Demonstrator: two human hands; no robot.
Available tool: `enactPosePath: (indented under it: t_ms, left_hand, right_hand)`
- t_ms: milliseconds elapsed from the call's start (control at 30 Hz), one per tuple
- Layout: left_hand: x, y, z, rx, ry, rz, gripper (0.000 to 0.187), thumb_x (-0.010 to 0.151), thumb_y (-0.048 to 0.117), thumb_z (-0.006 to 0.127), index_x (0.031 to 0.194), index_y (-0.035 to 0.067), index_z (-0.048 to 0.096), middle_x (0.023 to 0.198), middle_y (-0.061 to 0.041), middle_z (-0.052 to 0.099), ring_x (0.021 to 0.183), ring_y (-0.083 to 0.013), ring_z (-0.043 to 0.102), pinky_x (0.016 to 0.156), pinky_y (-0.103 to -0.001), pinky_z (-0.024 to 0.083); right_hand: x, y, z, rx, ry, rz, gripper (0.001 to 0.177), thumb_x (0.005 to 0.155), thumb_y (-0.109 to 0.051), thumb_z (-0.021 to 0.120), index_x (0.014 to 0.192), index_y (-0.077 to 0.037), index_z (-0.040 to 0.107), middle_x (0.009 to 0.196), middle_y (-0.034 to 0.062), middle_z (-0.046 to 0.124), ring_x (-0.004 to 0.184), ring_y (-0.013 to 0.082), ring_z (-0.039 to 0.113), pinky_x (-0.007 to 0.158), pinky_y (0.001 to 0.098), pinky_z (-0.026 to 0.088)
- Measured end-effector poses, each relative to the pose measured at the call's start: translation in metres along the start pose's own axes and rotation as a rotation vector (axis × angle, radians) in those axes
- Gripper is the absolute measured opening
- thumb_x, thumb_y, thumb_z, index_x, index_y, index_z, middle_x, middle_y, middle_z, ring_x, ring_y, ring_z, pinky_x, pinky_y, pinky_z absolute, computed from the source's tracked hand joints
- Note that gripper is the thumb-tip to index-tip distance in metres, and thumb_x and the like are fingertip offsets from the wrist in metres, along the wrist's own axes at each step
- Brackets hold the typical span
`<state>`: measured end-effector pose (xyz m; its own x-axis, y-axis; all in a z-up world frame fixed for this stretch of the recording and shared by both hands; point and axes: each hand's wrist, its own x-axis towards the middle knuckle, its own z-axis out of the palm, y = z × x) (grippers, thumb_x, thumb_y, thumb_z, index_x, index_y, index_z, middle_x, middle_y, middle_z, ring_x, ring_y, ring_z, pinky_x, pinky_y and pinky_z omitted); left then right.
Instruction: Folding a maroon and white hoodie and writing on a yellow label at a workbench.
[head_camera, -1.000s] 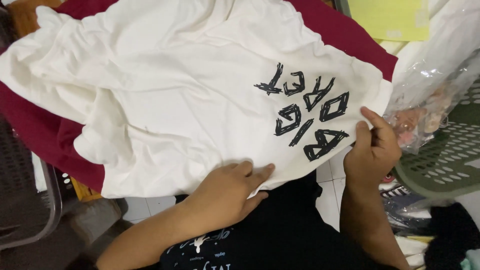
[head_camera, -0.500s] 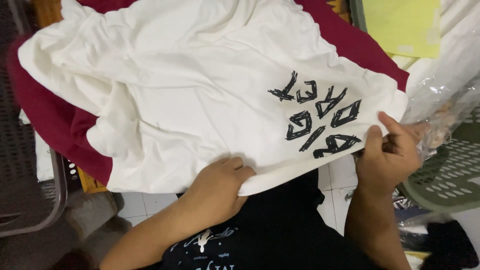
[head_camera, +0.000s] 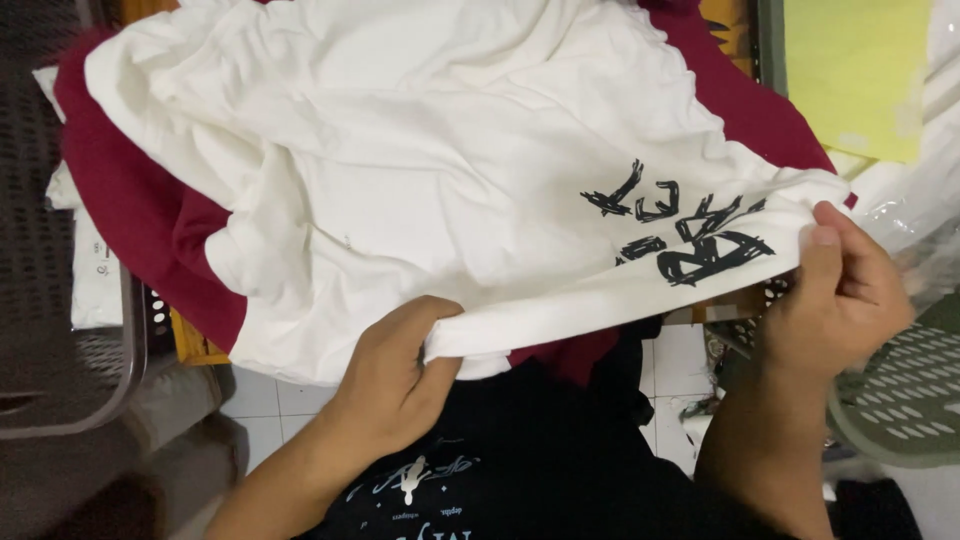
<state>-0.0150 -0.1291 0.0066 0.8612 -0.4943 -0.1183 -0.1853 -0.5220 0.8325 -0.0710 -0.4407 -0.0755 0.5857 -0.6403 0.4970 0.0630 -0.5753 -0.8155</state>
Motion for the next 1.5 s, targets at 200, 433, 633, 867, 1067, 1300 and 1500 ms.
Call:
enactPosePath:
  t_ms: [200, 433, 633, 867, 1067, 1300, 1500]
  left_hand:
    - [-0.002, -0.008, -0.001, 0.049, 0.072, 0.203, 0.014, 0.071, 0.017, 0.058, 0.075, 0.006, 0.05, 0.053, 0.0, 0.044, 0.044, -0.0162, 0.041, 0.047, -0.029, 0.036]
    - [-0.031, -0.044, -0.018, 0.486, -0.201, -0.055, 0.054, 0.07, 0.026, 0.067, 0.116, 0.004, 0.049, 0.101, -0.017, 0.052, 0.099, -0.0313, 0.045, 0.08, -0.039, 0.027]
    - [-0.065, -0.076, -0.006, 0.448, 0.016, 0.073, 0.051, 0.068, 0.024, 0.067, 0.115, 0.014, 0.05, 0.115, -0.005, 0.05, 0.107, -0.022, 0.045, 0.079, -0.04, 0.03]
    - [-0.084, -0.104, -0.007, 0.393, 0.31, 0.277, 0.02, 0.077, 0.004, 0.064, 0.094, 0.013, 0.06, 0.108, -0.009, 0.057, 0.101, -0.0268, 0.055, 0.079, -0.036, 0.032]
    - [-0.086, -0.096, -0.019, 0.172, 0.395, 0.3, 0.012, 0.085, 0.005, 0.049, 0.087, 0.009, 0.06, 0.1, -0.004, 0.061, 0.097, -0.0214, 0.057, 0.083, -0.031, 0.029]
    - [-0.064, -0.083, -0.042, 0.159, 0.482, 0.319, 0.012, 0.084, 0.006, 0.047, 0.087, 0.005, 0.058, 0.082, -0.006, 0.061, 0.079, -0.0216, 0.056, 0.075, -0.033, 0.028]
    - [-0.004, -0.084, -0.076, 0.209, 0.592, 0.202, 0.016, 0.09, 0.011, 0.042, 0.092, 0.002, 0.054, 0.087, -0.007, 0.06, 0.077, -0.023, 0.056, 0.073, -0.035, 0.036]
  right_hand:
    - [0.004, 0.001, 0.001, 0.195, -0.109, -0.288, 0.041, 0.071, 0.018, 0.032, 0.106, 0.024, 0.051, 0.092, 0.0378, 0.052, 0.078, 0.0457, 0.054, 0.074, 0.0495, 0.049]
    - [0.0, -0.023, 0.03, 0.0, -0.305, -0.19, 0.024, 0.092, 0.022, 0.052, 0.115, 0.017, 0.046, 0.113, 0.0327, 0.05, 0.104, 0.0406, 0.049, 0.093, 0.0479, 0.043]
    - [-0.018, -0.059, 0.017, -0.511, -0.535, -0.038, 0.053, 0.083, 0.003, 0.062, 0.133, 0.008, 0.043, 0.101, 0.021, 0.059, 0.09, 0.029, 0.056, 0.076, 0.0387, 0.045]
    - [-0.027, -0.038, -0.019, -0.725, -0.853, -0.659, 0.057, 0.084, -0.009, 0.074, 0.137, 0.0, 0.055, 0.078, 0.0154, 0.059, 0.07, 0.0278, 0.053, 0.066, 0.0365, 0.041]
    - [-0.032, -0.061, 0.024, -0.419, -1.055, -0.611, 0.044, 0.065, -0.004, 0.061, 0.105, -0.023, 0.059, 0.127, 0.0114, 0.052, 0.117, 0.0312, 0.05, 0.094, 0.0407, 0.023]
    - [-0.001, -0.085, 0.054, -0.081, -0.856, -0.607, 0.019, 0.089, 0.011, 0.047, 0.097, 0.011, 0.065, 0.09, 0.0219, 0.062, 0.082, 0.0329, 0.059, 0.082, 0.0398, 0.038]
    - [0.051, -0.063, 0.123, 0.035, -0.768, -0.651, 0.027, 0.092, 0.015, 0.045, 0.114, 0.02, 0.061, 0.111, 0.0309, 0.057, 0.104, 0.0414, 0.054, 0.092, 0.0427, 0.04]
